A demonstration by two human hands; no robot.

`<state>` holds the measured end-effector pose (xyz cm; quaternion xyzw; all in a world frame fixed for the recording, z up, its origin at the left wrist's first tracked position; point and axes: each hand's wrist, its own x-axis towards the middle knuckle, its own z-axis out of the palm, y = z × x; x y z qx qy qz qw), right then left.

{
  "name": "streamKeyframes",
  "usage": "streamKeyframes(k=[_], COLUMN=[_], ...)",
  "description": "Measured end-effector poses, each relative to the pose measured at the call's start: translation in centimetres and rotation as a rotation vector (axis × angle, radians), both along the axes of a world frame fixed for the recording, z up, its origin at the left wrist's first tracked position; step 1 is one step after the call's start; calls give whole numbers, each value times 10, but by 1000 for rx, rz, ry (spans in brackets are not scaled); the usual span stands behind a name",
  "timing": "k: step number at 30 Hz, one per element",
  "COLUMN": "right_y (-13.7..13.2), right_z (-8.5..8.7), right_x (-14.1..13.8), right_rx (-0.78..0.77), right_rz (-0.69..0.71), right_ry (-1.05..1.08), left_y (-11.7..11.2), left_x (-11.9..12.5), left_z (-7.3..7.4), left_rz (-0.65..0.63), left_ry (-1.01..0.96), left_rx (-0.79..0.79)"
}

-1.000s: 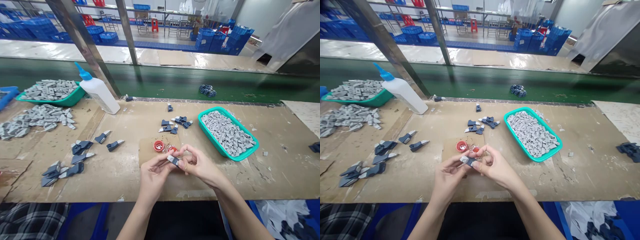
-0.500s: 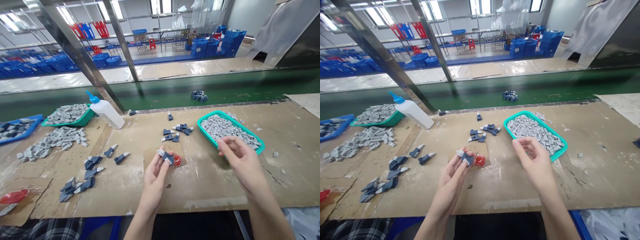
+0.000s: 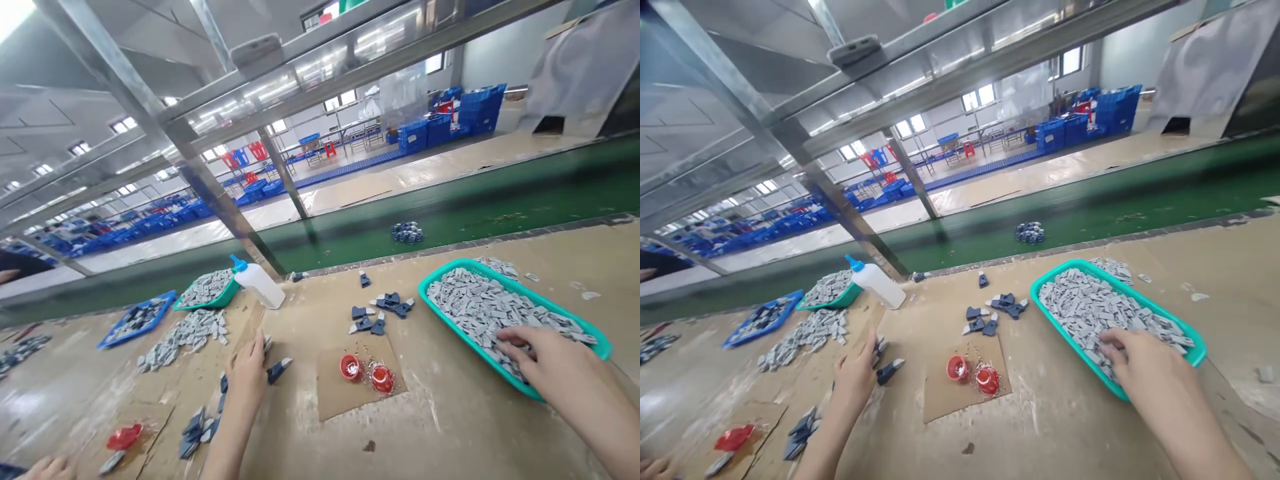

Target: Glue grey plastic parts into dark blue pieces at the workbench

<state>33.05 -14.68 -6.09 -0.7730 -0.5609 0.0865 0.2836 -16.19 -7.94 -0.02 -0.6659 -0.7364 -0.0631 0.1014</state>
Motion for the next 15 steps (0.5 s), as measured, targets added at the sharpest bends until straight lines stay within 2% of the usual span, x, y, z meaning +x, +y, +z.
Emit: streamKeyframes(k=[3, 5, 8, 10, 12, 15], right_y=[6, 10, 13, 13, 12, 14], right_z=[1, 3, 6, 9, 14, 21], right_x=[-2, -4, -11, -17, -22, -25], right_rx=[-92, -82, -21, 24, 62, 121], right_rz=[1, 10, -5, -37, -64, -94], right_ry=[40, 27, -47, -62, -31, 42], left_y=[23, 50, 104, 146, 189, 249], left_x=[7, 35, 109, 167, 220, 279], left_z=[2, 13, 37, 47, 48, 35], left_rz=[-143, -322, -580, -684, -738, -760], left_ry=[90, 29, -132, -190, -229, -223], left_rx=[127, 218, 220, 75, -135, -241])
